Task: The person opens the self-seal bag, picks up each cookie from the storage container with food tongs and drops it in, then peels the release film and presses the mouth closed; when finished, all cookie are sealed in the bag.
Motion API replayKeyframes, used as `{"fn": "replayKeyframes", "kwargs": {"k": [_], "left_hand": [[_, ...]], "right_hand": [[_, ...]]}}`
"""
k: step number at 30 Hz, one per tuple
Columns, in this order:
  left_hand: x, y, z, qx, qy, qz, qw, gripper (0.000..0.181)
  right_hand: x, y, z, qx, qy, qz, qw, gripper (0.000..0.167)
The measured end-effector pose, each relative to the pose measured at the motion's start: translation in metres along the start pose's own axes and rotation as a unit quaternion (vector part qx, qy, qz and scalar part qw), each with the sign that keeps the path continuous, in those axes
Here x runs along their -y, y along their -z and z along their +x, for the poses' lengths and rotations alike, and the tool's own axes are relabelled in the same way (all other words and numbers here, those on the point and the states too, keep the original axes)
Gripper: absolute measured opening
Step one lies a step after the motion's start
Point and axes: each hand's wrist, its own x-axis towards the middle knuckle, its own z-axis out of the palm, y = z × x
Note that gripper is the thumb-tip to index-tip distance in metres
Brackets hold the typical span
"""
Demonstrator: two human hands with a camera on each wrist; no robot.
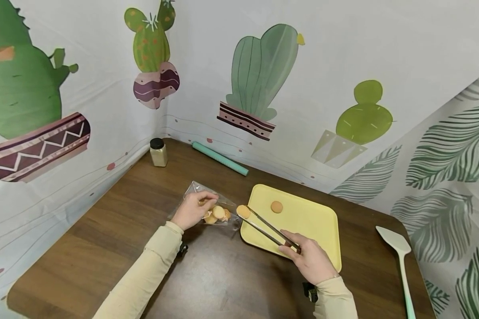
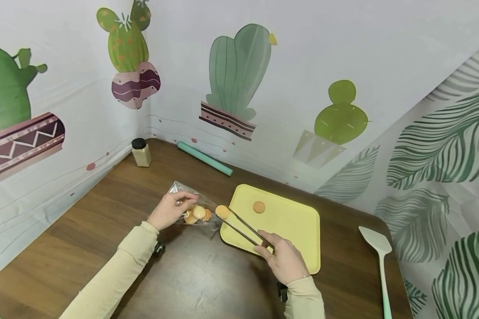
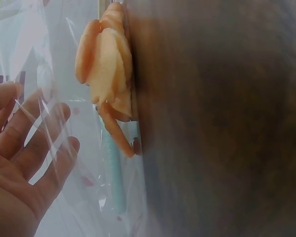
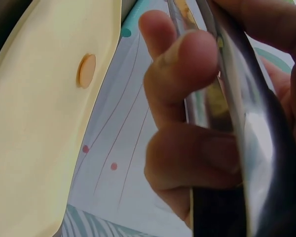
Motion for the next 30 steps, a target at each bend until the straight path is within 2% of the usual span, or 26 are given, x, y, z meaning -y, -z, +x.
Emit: {"fn": "replayKeyframes", "kwargs": {"k": [8,17,23,30], "left_hand": [[-0.002,0.001,-0.001,-0.004,-0.004,0.012,0.9999,0.018],[-0.003,-0.001,0.000,-0.005,-0.005,0.022,0.9997,0.016],[-0.002,-0.001,0.001,-0.013,-0.009,0.035,0.9993,0.015],[-0.002,-0.001,0.001,-0.013,-0.011,0.031,0.9994,0.015]], "right_hand": [[0.009,-0.009,0.007,0.028,0.007,0.002,0.9996,0.046],[0.019,-0.021,0.016,0.013,0.035,-0.028,0.9989,0.045],[0.024,-0.025,0.021,0.018,0.029,-0.039,0.9987,0.042],[0.023,-0.028,0.025,0.019,0.023,-0.042,0.9987,0.043]]}}
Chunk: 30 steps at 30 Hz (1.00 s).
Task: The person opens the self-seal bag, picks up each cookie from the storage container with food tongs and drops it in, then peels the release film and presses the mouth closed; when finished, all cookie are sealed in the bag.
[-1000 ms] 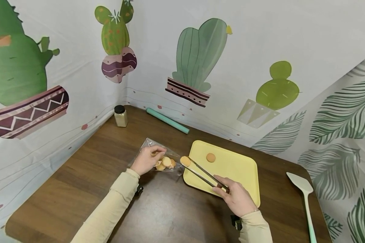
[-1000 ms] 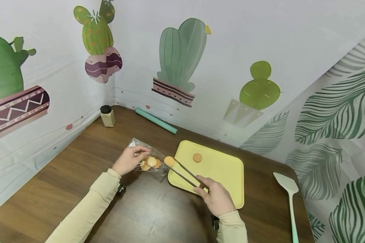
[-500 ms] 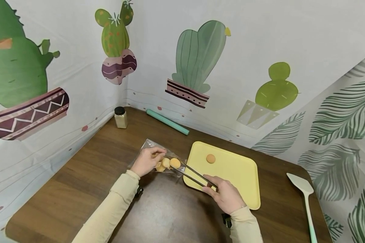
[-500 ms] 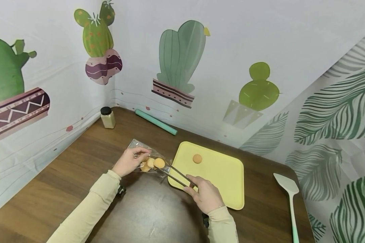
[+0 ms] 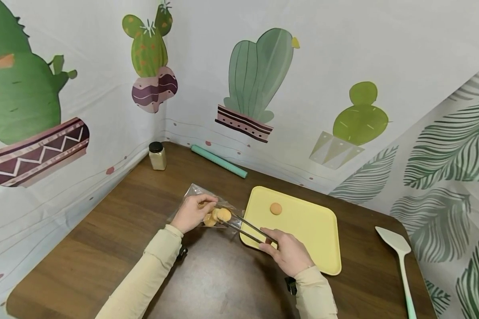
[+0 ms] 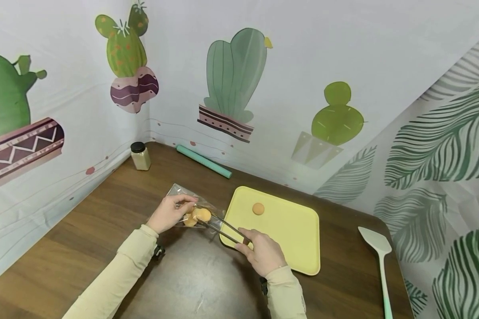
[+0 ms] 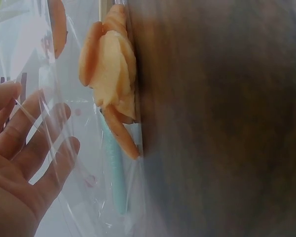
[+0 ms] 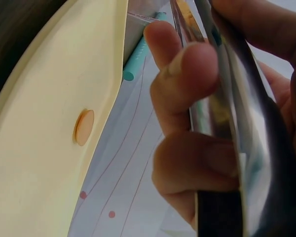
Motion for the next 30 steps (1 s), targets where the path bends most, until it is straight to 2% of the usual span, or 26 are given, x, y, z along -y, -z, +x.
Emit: {"fn": "replayKeyframes", "kwargs": {"k": [8,21,30], "left_hand": [[-0.002,0.000,0.001,-0.001,-0.003,0.003,1.0000,0.015],[-0.001,-0.001,-0.001,0.001,-0.007,-0.008,0.9999,0.015],[-0.001,-0.001,0.000,0.001,-0.011,-0.006,0.9999,0.015]], "right_hand": [[0.000,-0.003,0.006,-0.016,0.009,-0.008,0.9998,0.040],[0.007,-0.010,0.017,-0.012,0.006,-0.006,0.9999,0.042],[0.011,-0.017,0.025,-0.015,0.018,-0.008,0.9997,0.042]]}}
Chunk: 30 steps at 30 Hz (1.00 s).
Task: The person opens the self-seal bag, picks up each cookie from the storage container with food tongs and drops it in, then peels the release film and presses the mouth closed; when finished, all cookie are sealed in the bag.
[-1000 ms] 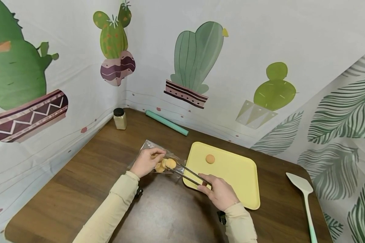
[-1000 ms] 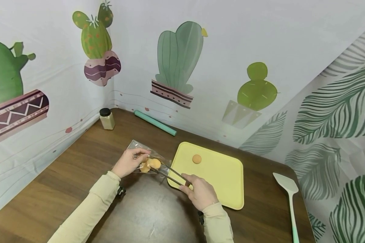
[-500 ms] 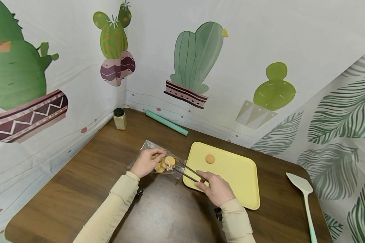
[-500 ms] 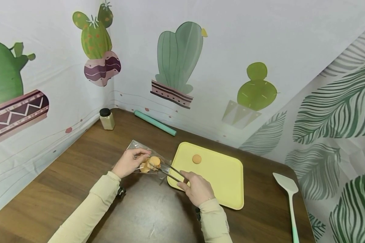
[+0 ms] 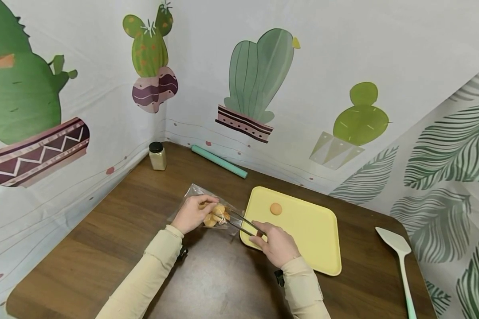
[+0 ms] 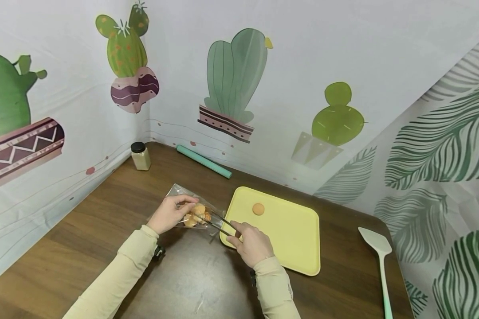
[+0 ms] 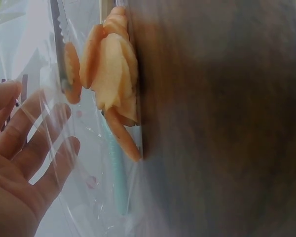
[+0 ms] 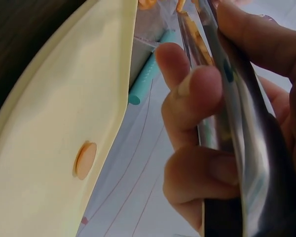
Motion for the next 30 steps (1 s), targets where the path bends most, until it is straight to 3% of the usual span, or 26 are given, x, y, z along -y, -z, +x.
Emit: {"fn": "replayKeyframes", "kwargs": {"k": [13,30], "left_hand": [[-0.0001,0.0015,-0.0010,0.001,0.000,0.001,1.0000,0.015],[0.0002,0.0015,-0.0014,-0.003,-0.001,-0.003,1.0000,0.014]], "right_hand": [[0.0046,-0.0067,0.0076,-0.008,0.026,-0.016,0.9995,0.041],[0.0060,-0.0041,0.0025,0.003,0.007,-0.005,1.0000,0.043]]}}
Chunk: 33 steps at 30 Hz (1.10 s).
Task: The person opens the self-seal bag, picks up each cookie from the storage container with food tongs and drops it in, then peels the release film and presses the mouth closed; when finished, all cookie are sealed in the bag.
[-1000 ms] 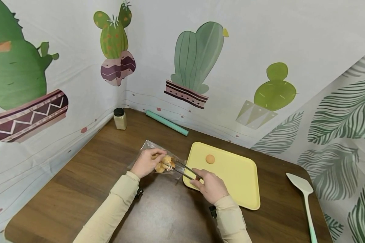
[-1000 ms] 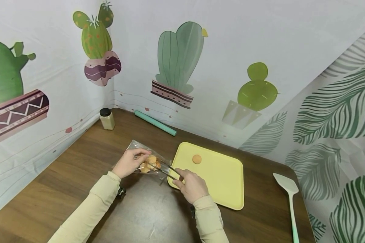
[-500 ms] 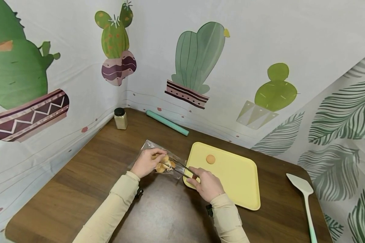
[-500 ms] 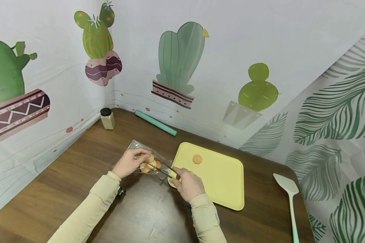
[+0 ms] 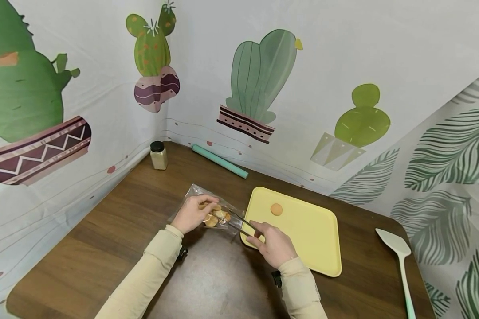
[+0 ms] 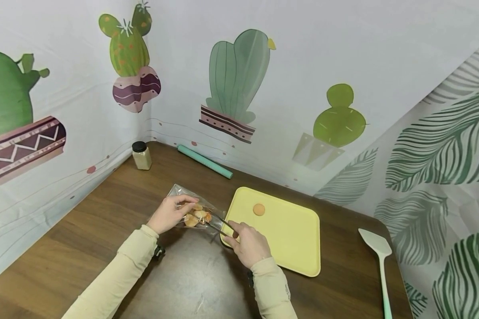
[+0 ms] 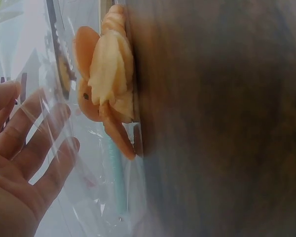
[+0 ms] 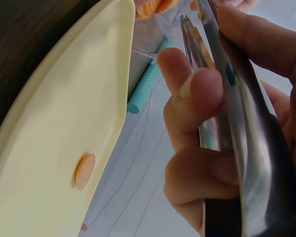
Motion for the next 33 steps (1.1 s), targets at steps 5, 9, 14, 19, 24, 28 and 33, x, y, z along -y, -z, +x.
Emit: {"fn": "replayKeyframes", "kwargs": {"k": [5,9,14,19,24,28,33], "left_hand": [[0.000,-0.001,0.000,-0.002,0.002,-0.002,1.0000,0.014],[0.000,-0.002,0.000,-0.003,0.005,-0.003,1.0000,0.013],[0.001,-0.002,0.001,0.000,0.009,-0.005,1.0000,0.014],[0.001,-0.002,0.001,0.003,0.011,-0.005,0.9999,0.015],[0.002,-0.003,0.001,0.008,0.010,-0.007,0.9999,0.016],[0.003,-0.004,0.001,0.011,0.010,-0.008,0.9999,0.016],[0.002,-0.004,0.002,0.012,0.011,-0.006,0.9998,0.016]], "right_hand": [[-0.003,0.005,-0.011,0.001,-0.008,-0.004,1.0000,0.044],[-0.007,0.012,-0.022,-0.001,-0.019,-0.010,0.9998,0.044],[-0.012,0.024,-0.037,-0.002,-0.036,-0.011,0.9993,0.044],[-0.020,0.033,-0.052,0.011,-0.060,0.001,0.9981,0.046],[-0.029,0.041,-0.064,0.019,-0.082,0.011,0.9964,0.048],[-0.035,0.047,-0.070,0.009,-0.094,0.012,0.9954,0.047],[-0.045,0.053,-0.070,-0.005,-0.111,0.009,0.9937,0.050]]}}
